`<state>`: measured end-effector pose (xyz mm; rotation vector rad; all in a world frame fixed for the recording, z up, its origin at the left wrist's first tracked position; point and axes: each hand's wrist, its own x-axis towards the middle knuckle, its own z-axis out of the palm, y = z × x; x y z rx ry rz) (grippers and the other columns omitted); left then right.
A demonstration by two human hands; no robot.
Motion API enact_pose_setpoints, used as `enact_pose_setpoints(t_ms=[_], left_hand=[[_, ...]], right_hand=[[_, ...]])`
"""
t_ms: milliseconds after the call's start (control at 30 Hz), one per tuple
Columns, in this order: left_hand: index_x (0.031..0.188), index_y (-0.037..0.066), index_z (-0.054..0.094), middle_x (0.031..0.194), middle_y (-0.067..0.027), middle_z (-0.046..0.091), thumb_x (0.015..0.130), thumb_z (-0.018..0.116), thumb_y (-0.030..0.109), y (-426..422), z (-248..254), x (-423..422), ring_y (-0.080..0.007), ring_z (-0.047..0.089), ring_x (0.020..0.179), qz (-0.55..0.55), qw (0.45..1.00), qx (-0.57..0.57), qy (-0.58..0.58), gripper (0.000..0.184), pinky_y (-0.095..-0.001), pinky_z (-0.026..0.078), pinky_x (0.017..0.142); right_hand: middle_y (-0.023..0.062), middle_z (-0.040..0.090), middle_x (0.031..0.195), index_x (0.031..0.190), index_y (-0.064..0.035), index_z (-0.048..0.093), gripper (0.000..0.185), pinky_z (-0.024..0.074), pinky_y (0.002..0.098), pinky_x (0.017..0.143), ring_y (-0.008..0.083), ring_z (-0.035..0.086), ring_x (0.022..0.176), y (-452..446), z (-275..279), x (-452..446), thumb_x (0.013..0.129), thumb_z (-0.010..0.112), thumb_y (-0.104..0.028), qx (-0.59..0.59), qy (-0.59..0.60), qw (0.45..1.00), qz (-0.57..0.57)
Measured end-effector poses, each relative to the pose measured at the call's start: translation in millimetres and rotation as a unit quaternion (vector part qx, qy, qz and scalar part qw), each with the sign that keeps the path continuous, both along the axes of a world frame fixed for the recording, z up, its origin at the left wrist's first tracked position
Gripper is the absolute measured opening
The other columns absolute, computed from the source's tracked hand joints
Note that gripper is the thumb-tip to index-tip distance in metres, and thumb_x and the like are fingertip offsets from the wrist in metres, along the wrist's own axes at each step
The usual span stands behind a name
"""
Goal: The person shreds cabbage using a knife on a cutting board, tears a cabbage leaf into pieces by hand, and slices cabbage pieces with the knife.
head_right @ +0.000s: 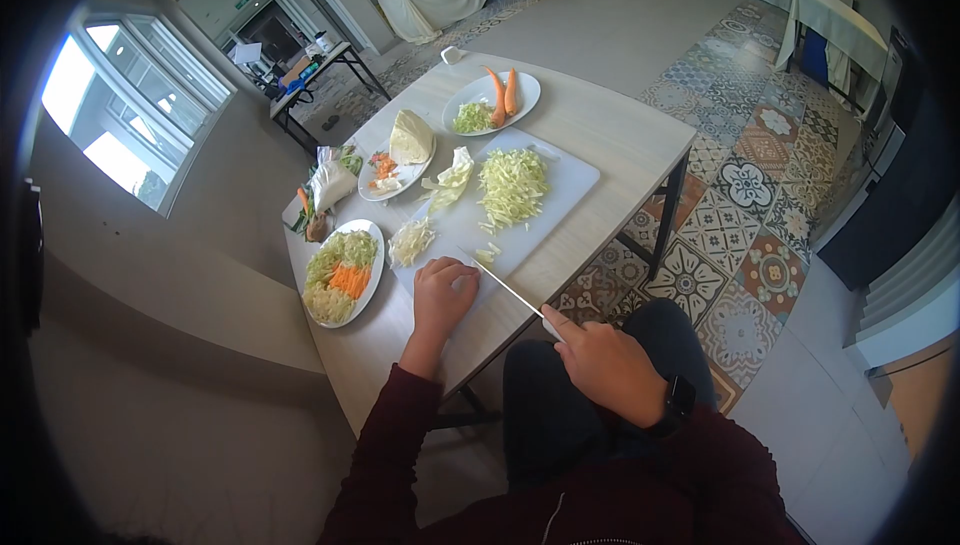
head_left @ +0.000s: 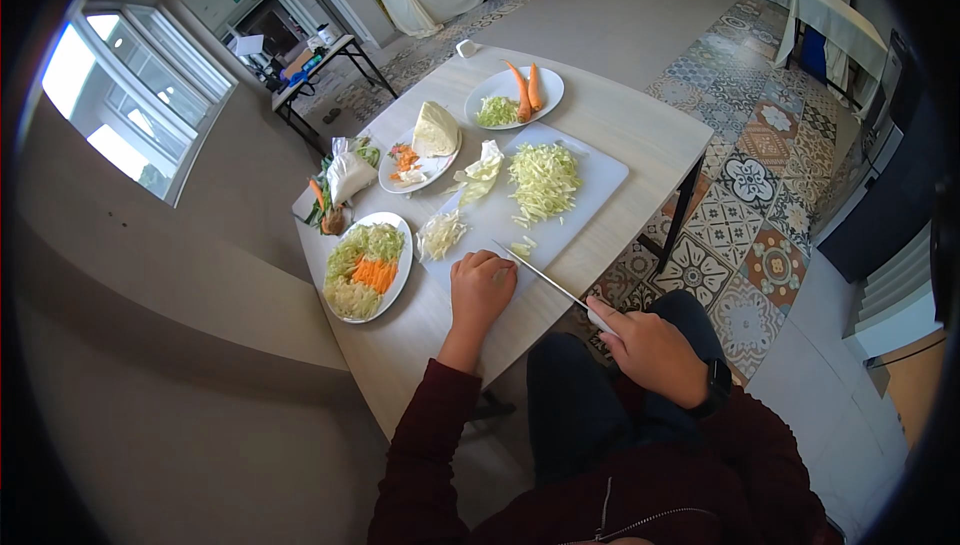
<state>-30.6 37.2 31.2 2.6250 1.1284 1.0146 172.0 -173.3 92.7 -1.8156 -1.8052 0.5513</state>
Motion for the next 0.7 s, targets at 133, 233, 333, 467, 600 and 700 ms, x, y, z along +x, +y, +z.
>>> enact_pose_setpoints(t_ms=[133,233,333,467,600,700], left_hand=[[0.079,0.012,0.076,0.086,-0.0019,0.069,0.076,0.075,0.015,-1,1,0,-0.0229,0.062,0.086,0.000,1.000,-0.003,0.004,0.004,-0.0382,0.043,0.080],[0.079,0.012,0.075,0.086,-0.0020,0.069,0.076,0.075,0.015,-1,2,0,-0.0230,0.062,0.086,-0.001,1.000,0.002,0.008,0.004,-0.0381,0.043,0.080],[0.080,0.011,0.075,0.086,-0.0021,0.069,0.076,0.075,0.015,0,1,0,-0.0231,0.062,0.087,-0.003,1.000,-0.003,0.005,0.005,-0.0381,0.043,0.080],[0.079,0.011,0.074,0.086,-0.0022,0.069,0.076,0.075,0.014,1,0,0,-0.0231,0.062,0.087,-0.003,1.000,-0.004,0.007,0.005,-0.0382,0.043,0.080],[0.078,0.011,0.074,0.086,-0.0021,0.069,0.075,0.076,0.014,2,-1,-1,-0.0231,0.063,0.087,-0.003,1.000,-0.001,0.006,0.005,-0.0381,0.043,0.080],[0.078,0.011,0.074,0.086,-0.0020,0.069,0.075,0.076,0.014,1,-1,0,-0.0231,0.062,0.087,-0.003,1.000,0.001,0.003,0.005,-0.0379,0.043,0.079]], right_hand=[[0.0167,0.064,0.081,0.141,-0.0133,0.052,0.048,0.0539,0.0466,0.066,0.0367,0.065,0.074,-6,-1,1,0.094,0.060,-0.021,0.014,-0.001,1.000,0.002],[0.0159,0.063,0.081,0.142,-0.0143,0.052,0.048,0.0538,0.0461,0.065,0.0360,0.065,0.073,-9,-1,2,0.094,0.060,-0.021,0.015,-0.004,1.000,0.002],[0.0153,0.063,0.081,0.142,-0.0159,0.052,0.048,0.0538,0.0459,0.065,0.0354,0.065,0.073,-12,-2,2,0.095,0.060,-0.021,0.013,-0.006,1.000,0.002],[0.0143,0.062,0.080,0.143,-0.0175,0.051,0.049,0.0540,0.0457,0.063,0.0344,0.065,0.072,-20,1,2,0.095,0.059,-0.021,-0.002,-0.028,1.000,0.003],[0.0135,0.062,0.080,0.144,-0.0177,0.050,0.050,0.0543,0.0452,0.062,0.0336,0.065,0.071,-28,4,2,0.095,0.059,-0.021,-0.006,-0.034,0.999,0.006],[0.0133,0.062,0.081,0.144,-0.0173,0.049,0.050,0.0544,0.0450,0.063,0.0334,0.065,0.071,-32,5,2,0.095,0.059,-0.021,-0.018,-0.042,0.999,0.007]])
